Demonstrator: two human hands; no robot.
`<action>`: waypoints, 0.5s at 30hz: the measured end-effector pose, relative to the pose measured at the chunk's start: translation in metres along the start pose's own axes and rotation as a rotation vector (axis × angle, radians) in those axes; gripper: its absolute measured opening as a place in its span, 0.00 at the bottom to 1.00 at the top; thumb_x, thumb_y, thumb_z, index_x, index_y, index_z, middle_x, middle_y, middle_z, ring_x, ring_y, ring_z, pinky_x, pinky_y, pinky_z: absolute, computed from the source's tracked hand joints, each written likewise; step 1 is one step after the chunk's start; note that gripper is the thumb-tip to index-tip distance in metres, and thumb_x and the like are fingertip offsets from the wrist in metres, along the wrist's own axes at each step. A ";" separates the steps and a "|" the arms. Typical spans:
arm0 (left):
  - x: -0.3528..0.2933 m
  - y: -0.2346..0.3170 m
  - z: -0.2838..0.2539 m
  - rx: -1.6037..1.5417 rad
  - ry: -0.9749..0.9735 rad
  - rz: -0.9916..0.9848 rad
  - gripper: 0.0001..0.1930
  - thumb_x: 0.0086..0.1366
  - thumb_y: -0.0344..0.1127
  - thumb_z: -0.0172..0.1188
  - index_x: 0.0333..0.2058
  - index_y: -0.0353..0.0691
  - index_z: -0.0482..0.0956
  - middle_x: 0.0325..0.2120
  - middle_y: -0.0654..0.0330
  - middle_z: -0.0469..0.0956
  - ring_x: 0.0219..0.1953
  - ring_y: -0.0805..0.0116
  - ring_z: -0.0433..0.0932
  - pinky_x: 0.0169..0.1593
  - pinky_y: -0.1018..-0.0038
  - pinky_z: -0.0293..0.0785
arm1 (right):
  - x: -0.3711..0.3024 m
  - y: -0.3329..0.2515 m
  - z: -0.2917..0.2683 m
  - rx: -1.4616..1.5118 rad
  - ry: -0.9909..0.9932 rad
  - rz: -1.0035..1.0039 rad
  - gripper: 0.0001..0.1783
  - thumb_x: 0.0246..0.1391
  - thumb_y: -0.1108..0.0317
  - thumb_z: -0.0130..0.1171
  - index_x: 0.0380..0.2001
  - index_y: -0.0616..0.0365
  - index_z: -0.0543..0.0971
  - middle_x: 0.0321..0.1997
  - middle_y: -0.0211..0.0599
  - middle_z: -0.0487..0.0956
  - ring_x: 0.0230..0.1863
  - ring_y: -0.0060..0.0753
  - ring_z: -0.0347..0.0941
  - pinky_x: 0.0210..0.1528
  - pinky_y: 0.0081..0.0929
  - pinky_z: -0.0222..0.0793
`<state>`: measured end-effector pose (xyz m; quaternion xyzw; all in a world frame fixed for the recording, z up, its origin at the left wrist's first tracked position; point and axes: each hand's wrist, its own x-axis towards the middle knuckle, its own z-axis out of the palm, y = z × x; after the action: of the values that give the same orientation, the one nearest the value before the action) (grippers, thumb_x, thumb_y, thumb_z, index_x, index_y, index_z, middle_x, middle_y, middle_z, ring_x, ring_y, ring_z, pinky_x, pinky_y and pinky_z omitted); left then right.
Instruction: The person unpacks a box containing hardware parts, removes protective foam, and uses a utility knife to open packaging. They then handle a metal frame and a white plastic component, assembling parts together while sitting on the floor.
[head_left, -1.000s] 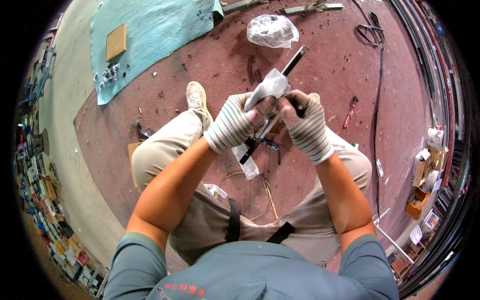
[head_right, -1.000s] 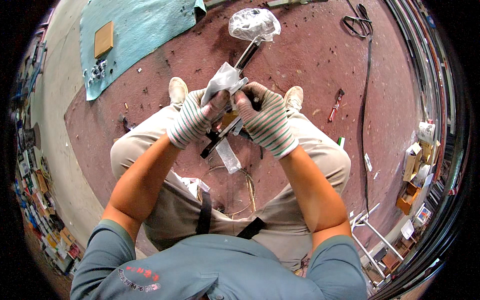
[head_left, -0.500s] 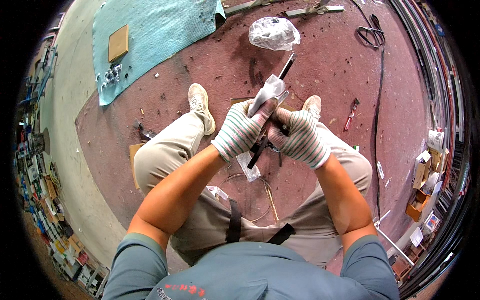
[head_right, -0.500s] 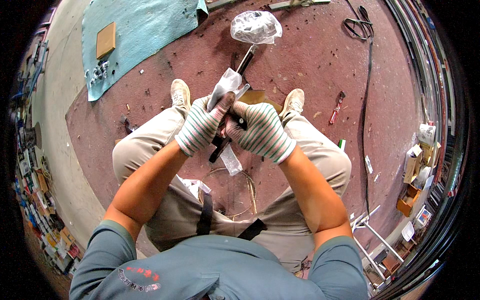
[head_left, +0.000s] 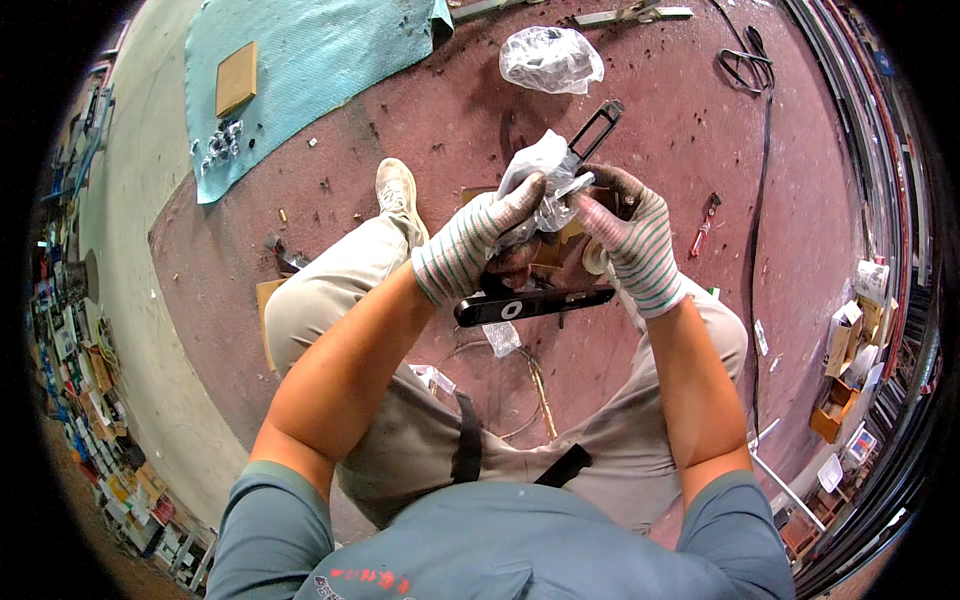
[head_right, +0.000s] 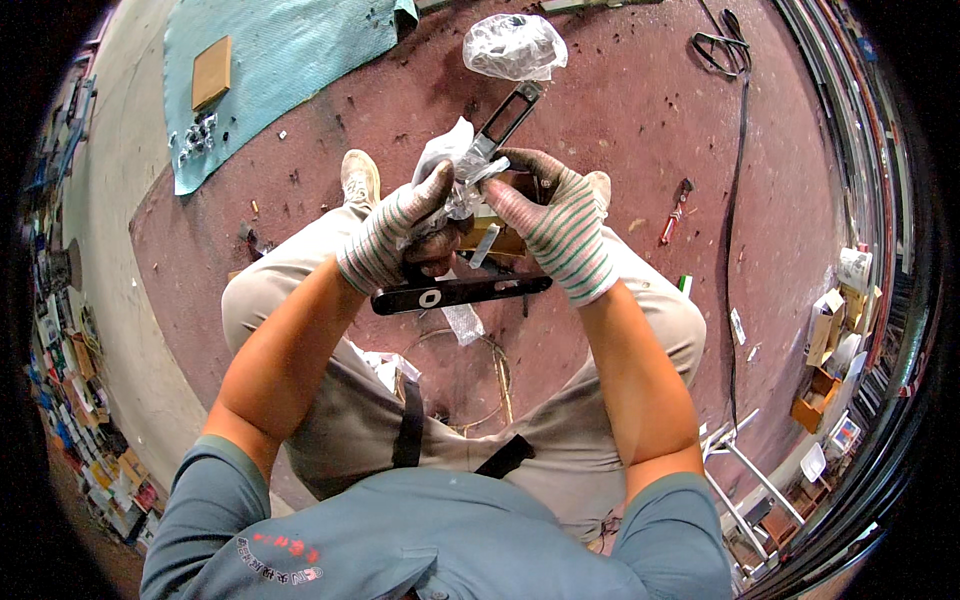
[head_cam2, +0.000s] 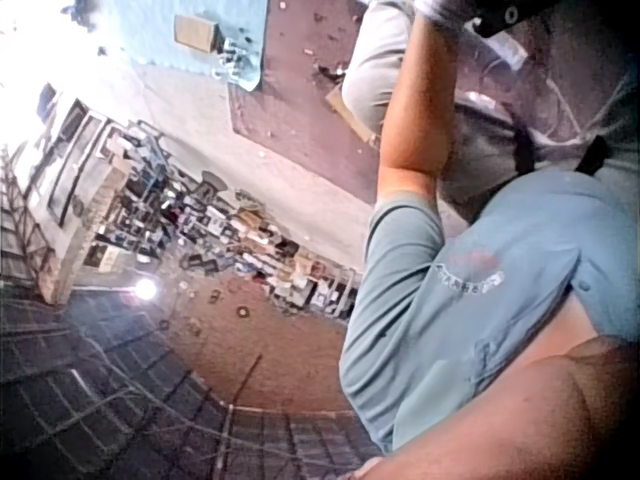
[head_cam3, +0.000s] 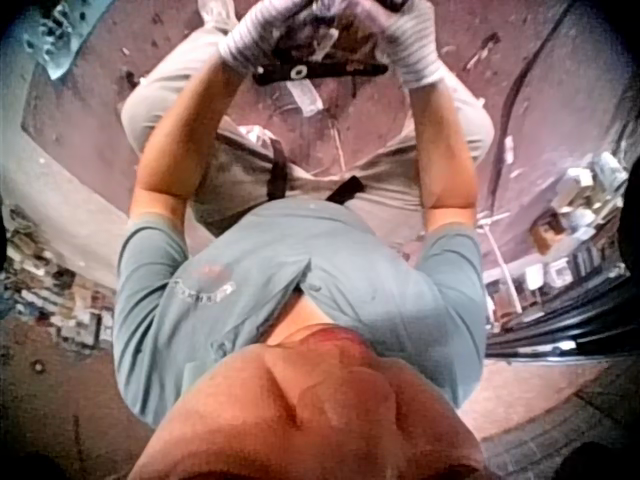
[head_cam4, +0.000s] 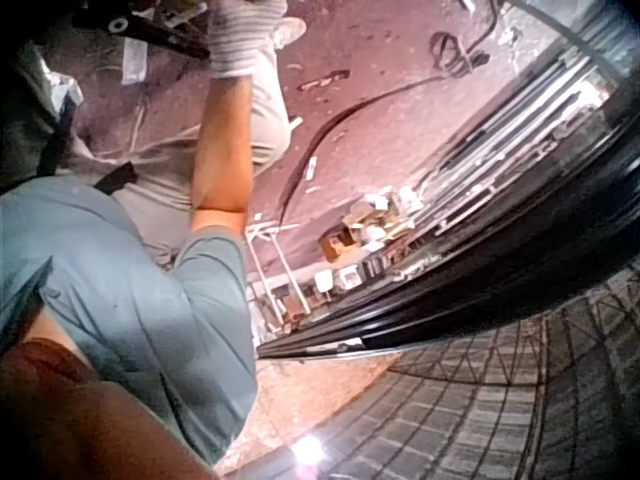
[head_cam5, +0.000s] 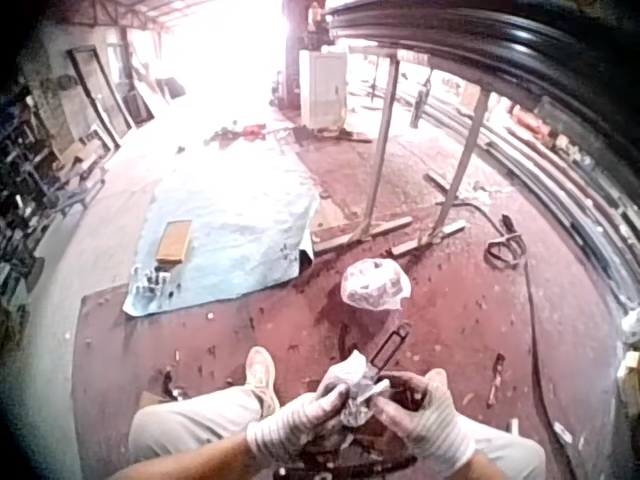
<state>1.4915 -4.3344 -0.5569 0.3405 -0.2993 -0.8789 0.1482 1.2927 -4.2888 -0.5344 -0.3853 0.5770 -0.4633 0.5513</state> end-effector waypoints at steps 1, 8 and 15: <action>0.001 0.002 0.002 0.037 0.027 0.002 0.32 0.61 0.71 0.54 0.29 0.43 0.77 0.11 0.68 0.66 0.10 0.76 0.63 0.16 0.78 0.59 | 0.002 0.002 -0.002 -0.070 -0.001 -0.046 0.20 0.53 0.67 0.67 0.47 0.65 0.78 0.38 0.34 0.83 0.37 0.20 0.77 0.44 0.21 0.74; 0.000 0.003 0.000 0.267 0.074 0.026 0.30 0.63 0.68 0.54 0.30 0.41 0.79 0.13 0.67 0.69 0.12 0.76 0.69 0.16 0.78 0.64 | 0.001 0.004 -0.009 -0.613 0.092 -0.228 0.12 0.49 0.66 0.63 0.34 0.62 0.83 0.17 0.26 0.77 0.18 0.18 0.71 0.31 0.16 0.67; 0.002 0.004 0.007 0.297 0.136 0.052 0.23 0.65 0.60 0.59 0.32 0.42 0.80 0.15 0.70 0.69 0.14 0.80 0.66 0.17 0.79 0.60 | 0.003 0.008 -0.022 -0.744 0.054 -0.385 0.11 0.50 0.67 0.60 0.35 0.61 0.83 0.20 0.44 0.81 0.18 0.34 0.79 0.31 0.28 0.75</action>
<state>1.4856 -4.3358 -0.5511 0.4096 -0.4238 -0.7958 0.1390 1.2713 -4.2870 -0.5434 -0.6468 0.6366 -0.3278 0.2625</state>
